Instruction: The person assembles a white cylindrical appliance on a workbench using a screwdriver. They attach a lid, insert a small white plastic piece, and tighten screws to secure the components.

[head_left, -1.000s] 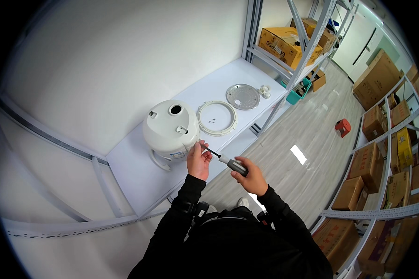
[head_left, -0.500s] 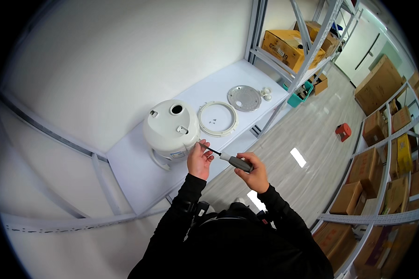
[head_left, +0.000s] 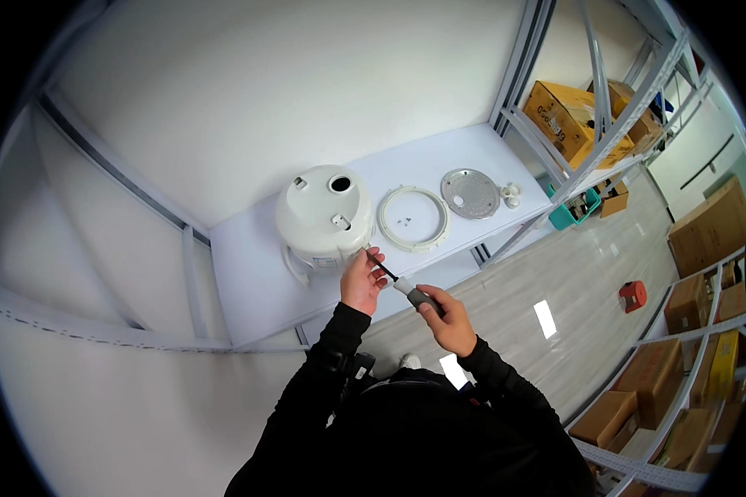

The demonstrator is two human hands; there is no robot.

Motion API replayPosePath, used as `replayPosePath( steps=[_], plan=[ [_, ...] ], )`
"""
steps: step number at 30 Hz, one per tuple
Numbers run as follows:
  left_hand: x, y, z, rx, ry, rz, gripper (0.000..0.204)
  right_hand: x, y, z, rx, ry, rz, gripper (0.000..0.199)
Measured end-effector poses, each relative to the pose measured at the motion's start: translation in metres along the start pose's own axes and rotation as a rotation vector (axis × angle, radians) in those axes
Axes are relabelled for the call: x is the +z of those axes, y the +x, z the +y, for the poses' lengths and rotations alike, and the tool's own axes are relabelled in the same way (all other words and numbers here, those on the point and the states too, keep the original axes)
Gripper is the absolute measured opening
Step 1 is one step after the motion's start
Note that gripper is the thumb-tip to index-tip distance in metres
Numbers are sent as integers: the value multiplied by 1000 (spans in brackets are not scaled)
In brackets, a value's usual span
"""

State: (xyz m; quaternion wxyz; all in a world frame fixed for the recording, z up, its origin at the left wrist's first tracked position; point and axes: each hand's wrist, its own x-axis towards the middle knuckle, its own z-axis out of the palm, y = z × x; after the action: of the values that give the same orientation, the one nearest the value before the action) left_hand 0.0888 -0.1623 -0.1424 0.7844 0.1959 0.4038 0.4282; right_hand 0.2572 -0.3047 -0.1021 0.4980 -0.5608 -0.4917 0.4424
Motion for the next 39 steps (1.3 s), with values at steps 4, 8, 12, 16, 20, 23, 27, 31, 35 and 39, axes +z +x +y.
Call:
replayPosePath(
  steps=[4, 8, 12, 16, 20, 23, 27, 31, 35, 39],
  plan=[
    [4, -2, -2, 4, -12, 9, 38, -7, 3, -3, -307, -277, 58, 47],
    [6, -2, -4, 33, -37, 12, 36, -10, 6, -3, -299, -254, 70, 49],
    [5, 1, -9, 56, -29, 38, 37, -12, 5, 7, -230, -212, 47, 45],
    [7, 1, -11, 89, -1, 61, 38, -13, 6, 18, -89, -85, -56, 41],
    [5, 2, -11, 104, 11, 60, 39, -16, 7, 11, -144, -178, -98, 43],
    [6, 2, -10, 96, 11, 38, 38, -18, 8, -2, -342, -256, -45, 49],
    [6, 3, -10, 80, -5, 23, 38, -18, 10, 1, -362, -277, -3, 56],
    [4, 4, -9, 63, -4, 7, 39, -16, 10, 5, -347, -306, 12, 54],
    [5, 5, -9, 50, 2, -2, 40, -17, 12, 12, -362, -349, 10, 53],
    [3, 6, -9, 38, 0, -9, 40, -14, 11, 0, -385, -336, 6, 46]
  ],
)
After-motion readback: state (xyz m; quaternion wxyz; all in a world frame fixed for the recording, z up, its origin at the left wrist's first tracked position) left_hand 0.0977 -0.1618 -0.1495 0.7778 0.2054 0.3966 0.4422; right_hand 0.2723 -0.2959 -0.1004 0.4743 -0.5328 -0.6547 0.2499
